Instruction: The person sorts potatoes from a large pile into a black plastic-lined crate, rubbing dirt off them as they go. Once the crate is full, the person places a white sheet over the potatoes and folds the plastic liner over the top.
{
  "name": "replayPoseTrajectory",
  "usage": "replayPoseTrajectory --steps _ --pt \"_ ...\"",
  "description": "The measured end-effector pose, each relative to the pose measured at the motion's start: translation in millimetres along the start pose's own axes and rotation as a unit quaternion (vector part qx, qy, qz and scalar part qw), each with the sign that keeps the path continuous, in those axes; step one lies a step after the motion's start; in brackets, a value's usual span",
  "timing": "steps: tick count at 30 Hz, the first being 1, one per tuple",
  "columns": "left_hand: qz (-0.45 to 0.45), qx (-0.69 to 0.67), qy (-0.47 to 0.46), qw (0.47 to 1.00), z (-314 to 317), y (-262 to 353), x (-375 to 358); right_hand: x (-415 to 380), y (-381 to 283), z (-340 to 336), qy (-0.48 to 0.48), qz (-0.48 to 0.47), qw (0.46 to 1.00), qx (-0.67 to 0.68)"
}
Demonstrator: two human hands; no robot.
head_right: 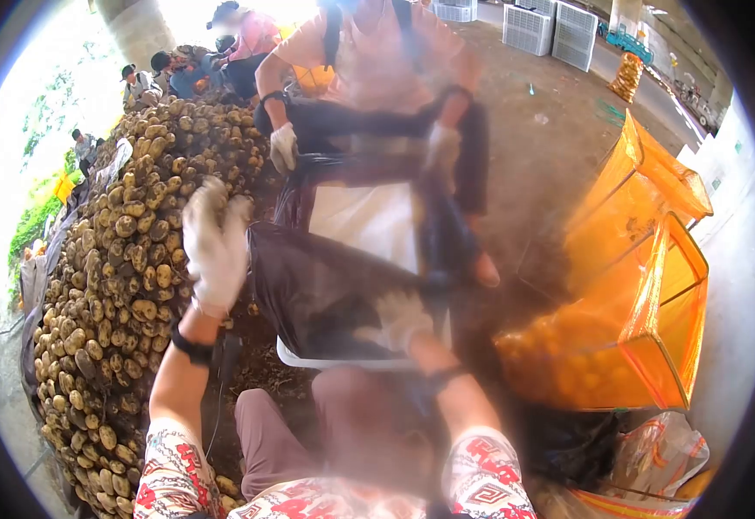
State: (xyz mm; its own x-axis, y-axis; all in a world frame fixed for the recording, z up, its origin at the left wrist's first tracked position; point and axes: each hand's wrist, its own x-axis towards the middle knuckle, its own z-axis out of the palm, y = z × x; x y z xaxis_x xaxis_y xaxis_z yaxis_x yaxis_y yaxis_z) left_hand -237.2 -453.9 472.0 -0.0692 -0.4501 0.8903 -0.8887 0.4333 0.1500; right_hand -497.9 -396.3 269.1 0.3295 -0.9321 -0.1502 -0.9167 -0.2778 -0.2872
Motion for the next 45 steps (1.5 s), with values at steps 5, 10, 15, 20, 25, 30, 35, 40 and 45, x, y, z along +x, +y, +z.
replayPoseTrajectory --steps 5,10,15,20,25,30,35,40,45 --pt "0.277 -0.125 -0.428 0.851 10 39 -125 -3 3 -4 -0.041 0.020 0.997 0.060" --pt "0.147 -0.062 -0.426 0.891 58 -3 -204 1 9 10 -0.034 0.023 0.995 0.095" --pt "0.090 -0.063 -0.411 0.905 66 -7 -213 14 16 14 -0.047 0.040 0.988 0.139" --pt "0.067 -0.057 -0.417 0.904 69 -4 -203 42 16 -52 -0.095 0.102 0.987 0.083" --pt "0.050 -0.062 -0.437 0.896 66 2 -191 88 63 -50 0.016 0.063 0.990 -0.123" --pt "0.037 -0.056 -0.462 0.885 68 4 -187 118 81 -51 -0.004 0.165 0.985 -0.051" --pt "0.017 -0.057 -0.477 0.877 60 9 -177 107 69 -67 0.023 0.236 0.970 -0.051" --pt "-0.002 -0.051 -0.439 0.897 62 7 -190 79 89 -108 0.053 0.326 0.944 0.016" --pt "0.012 -0.040 -0.472 0.881 69 3 -184 30 75 -109 0.196 0.176 0.964 0.031"
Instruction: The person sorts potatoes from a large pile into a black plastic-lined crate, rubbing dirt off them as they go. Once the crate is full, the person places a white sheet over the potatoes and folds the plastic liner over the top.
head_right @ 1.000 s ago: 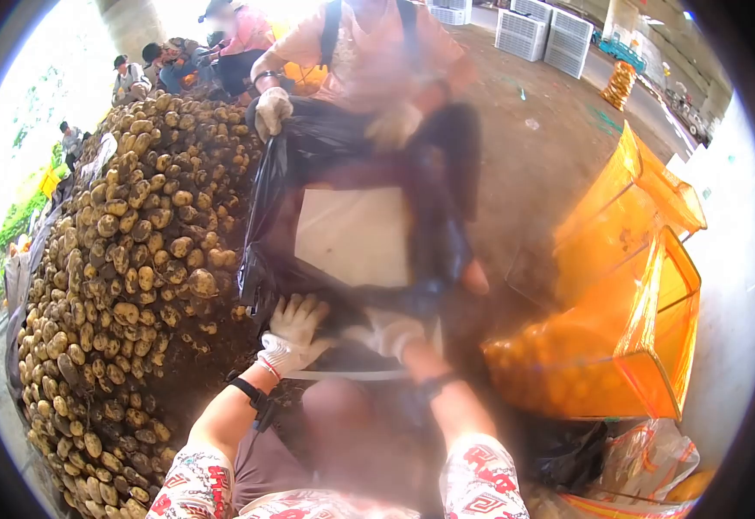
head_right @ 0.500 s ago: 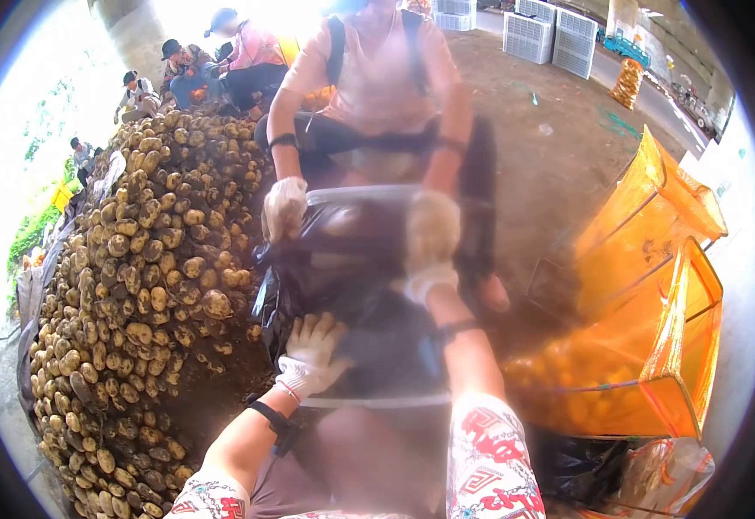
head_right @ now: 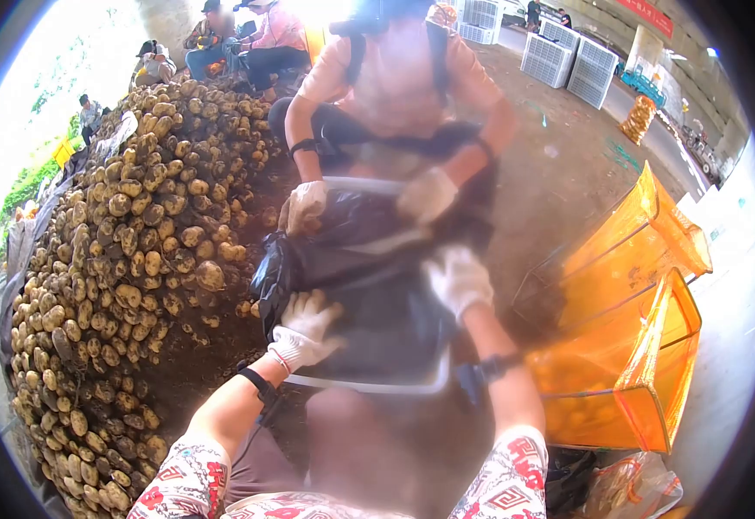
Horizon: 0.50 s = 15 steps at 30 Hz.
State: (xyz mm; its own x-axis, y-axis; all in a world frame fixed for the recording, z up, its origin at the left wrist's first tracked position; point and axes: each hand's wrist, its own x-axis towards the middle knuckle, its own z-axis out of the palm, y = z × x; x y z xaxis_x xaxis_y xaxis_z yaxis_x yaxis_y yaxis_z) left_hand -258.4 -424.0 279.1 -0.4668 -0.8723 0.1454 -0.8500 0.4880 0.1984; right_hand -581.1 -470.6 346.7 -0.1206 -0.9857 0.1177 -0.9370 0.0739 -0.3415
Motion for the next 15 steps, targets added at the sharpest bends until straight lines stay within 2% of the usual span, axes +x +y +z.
replayPoseTrajectory --steps 1,4,7,9,11,13,15 --pt "-0.020 -0.018 -0.007 1.000 2 -2 7 -11 -6 1 0.016 -0.063 0.998 0.026" --pt "-0.069 -0.049 -0.027 0.996 2 -4 27 -36 -30 13 -0.014 -0.197 0.980 0.035" --pt "-0.037 0.070 0.035 0.996 15 -14 37 -43 -49 27 -0.021 -0.339 0.941 0.019" --pt "-0.047 0.104 -0.030 0.993 14 -16 45 -47 -67 21 0.037 -0.391 0.919 -0.010" --pt "-0.061 0.106 -0.094 0.988 -1 -12 54 -42 -76 22 0.065 -0.409 0.910 0.015" --pt "-0.070 0.085 -0.115 0.987 7 -19 63 -33 -84 22 0.095 -0.421 0.902 0.032" --pt "-0.074 0.067 -0.126 0.987 17 -25 66 -29 -86 28 0.086 -0.386 0.918 0.017"
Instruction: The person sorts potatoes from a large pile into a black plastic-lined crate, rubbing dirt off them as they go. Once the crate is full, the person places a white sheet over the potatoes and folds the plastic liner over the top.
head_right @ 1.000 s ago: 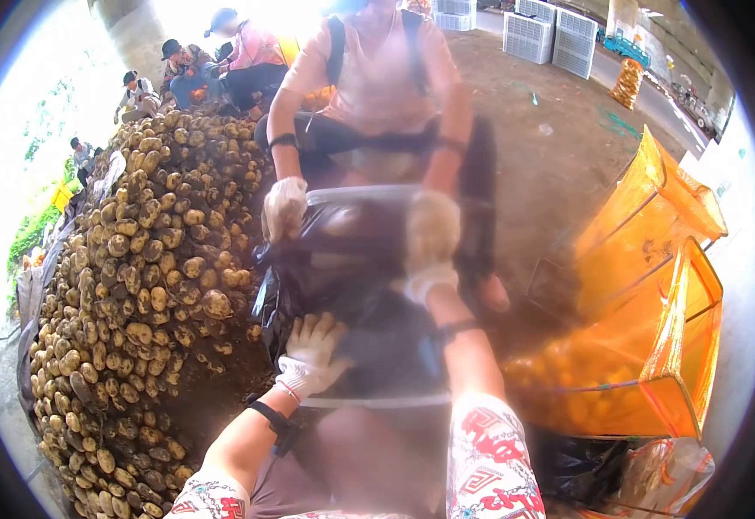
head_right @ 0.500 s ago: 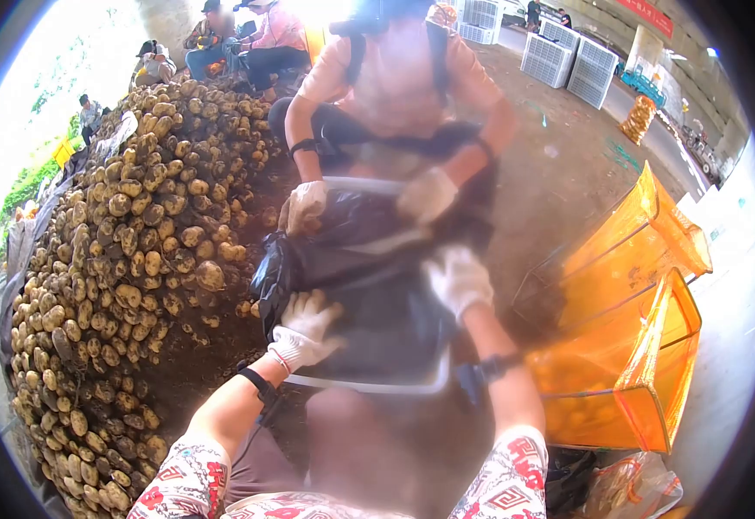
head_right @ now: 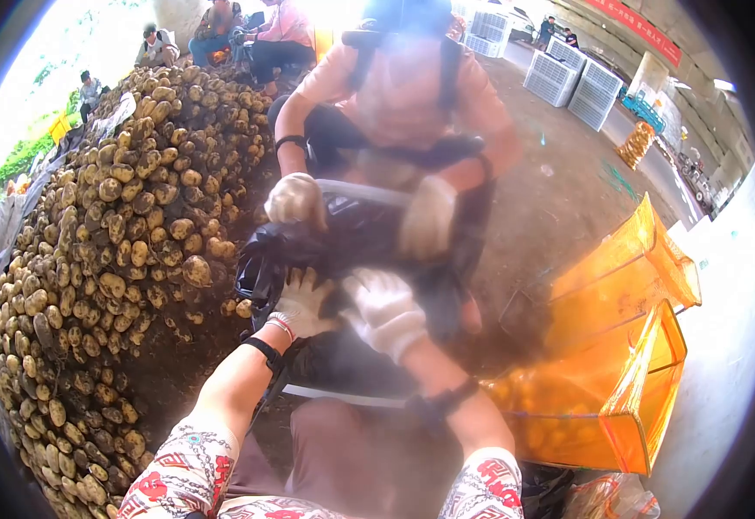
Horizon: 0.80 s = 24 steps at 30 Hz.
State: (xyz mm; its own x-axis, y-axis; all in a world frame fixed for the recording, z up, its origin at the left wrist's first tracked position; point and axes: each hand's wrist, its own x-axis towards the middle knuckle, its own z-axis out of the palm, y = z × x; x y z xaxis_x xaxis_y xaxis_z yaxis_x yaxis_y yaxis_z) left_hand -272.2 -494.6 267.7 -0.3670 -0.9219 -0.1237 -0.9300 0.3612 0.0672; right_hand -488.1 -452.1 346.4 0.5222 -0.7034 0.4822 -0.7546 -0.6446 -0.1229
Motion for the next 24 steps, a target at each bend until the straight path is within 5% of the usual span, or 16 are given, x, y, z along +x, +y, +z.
replayPoseTrajectory --steps 8,11,14,15,18,19,24 --pt "-0.006 -0.007 -0.013 1.000 -10 -1 -2 -52 -1 25 -0.074 0.027 0.997 0.013" --pt "-0.011 0.020 -0.010 1.000 -16 2 -3 -94 3 9 0.000 0.122 0.991 -0.058" --pt "-0.012 0.029 -0.013 0.999 -16 2 -2 -128 -2 0 0.093 0.353 0.922 -0.126" --pt "-0.013 0.030 -0.018 0.999 -16 2 -3 -138 -1 1 0.037 0.505 0.861 -0.052" --pt "-0.014 0.038 -0.029 0.999 -21 6 -2 -156 -9 16 -0.015 0.649 0.760 0.018" --pt "-0.017 0.040 -0.031 0.999 -23 8 -4 -159 -7 20 -0.105 0.659 0.743 0.046" --pt "-0.019 0.056 -0.009 0.998 -17 7 -3 -153 -10 23 -0.101 0.682 0.718 0.097"
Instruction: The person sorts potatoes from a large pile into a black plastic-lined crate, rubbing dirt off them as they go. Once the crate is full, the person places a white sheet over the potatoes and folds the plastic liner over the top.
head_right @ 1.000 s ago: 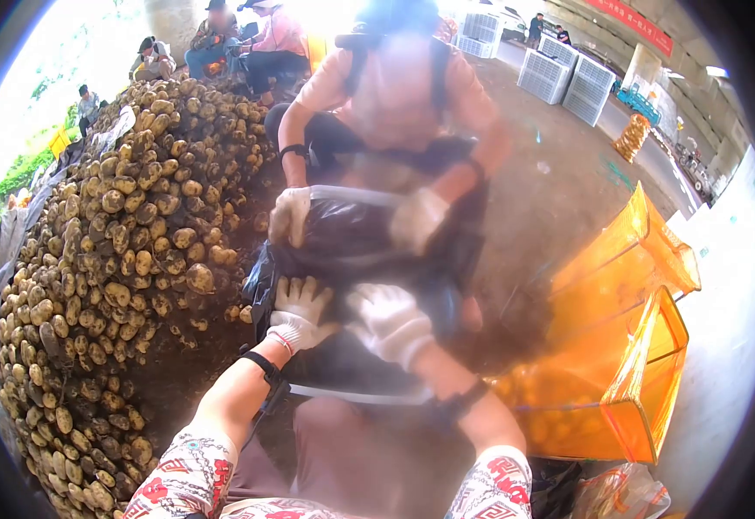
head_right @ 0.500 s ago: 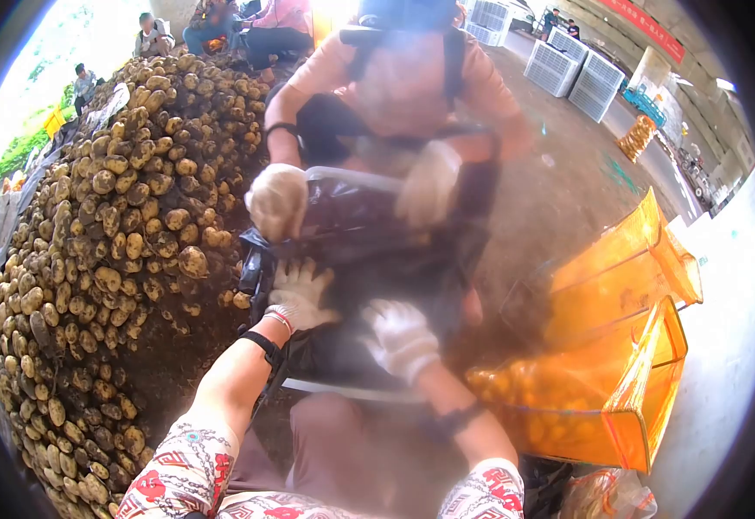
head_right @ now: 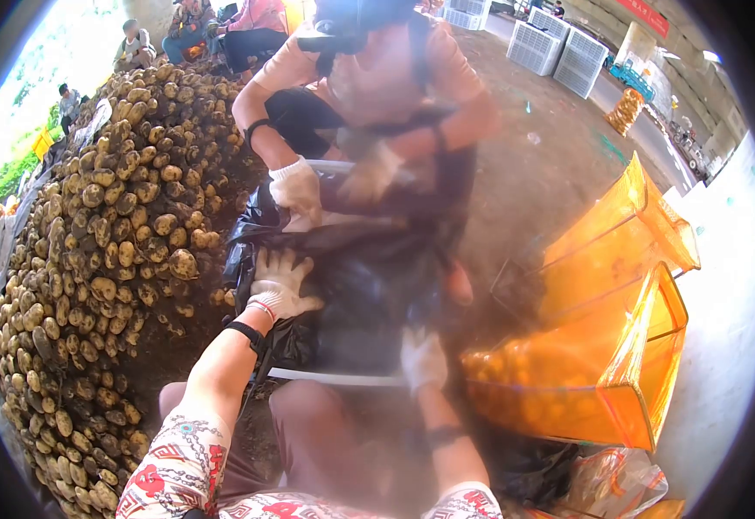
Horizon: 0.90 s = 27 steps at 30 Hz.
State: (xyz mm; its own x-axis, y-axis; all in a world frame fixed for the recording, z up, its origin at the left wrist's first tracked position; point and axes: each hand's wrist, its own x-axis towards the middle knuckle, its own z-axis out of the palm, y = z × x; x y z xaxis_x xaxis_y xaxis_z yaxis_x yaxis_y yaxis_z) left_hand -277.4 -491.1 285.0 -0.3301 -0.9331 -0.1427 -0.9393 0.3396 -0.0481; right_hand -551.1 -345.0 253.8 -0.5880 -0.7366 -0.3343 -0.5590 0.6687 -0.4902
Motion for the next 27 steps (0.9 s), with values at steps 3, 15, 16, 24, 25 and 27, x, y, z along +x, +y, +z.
replayPoseTrajectory --steps 3,15,16,24,25,27 --pt "0.002 -0.008 0.020 1.000 6 -1 1 3 1 1 0.001 -0.008 1.000 -0.005" --pt "0.031 -0.075 0.104 0.991 2 12 -23 6 1 3 0.019 -0.008 0.999 -0.045" --pt "0.049 -0.106 0.174 0.978 9 16 -35 5 -1 4 0.014 -0.005 0.998 -0.053" --pt "0.137 -0.114 0.320 0.931 -9 21 -114 1 -1 0 0.011 -0.043 0.998 -0.036" --pt "0.132 -0.118 0.319 0.931 -11 21 -115 1 -2 1 0.014 -0.036 0.999 -0.034" --pt "0.124 -0.129 0.316 0.932 -15 21 -114 1 -2 0 0.014 -0.023 0.999 -0.029"
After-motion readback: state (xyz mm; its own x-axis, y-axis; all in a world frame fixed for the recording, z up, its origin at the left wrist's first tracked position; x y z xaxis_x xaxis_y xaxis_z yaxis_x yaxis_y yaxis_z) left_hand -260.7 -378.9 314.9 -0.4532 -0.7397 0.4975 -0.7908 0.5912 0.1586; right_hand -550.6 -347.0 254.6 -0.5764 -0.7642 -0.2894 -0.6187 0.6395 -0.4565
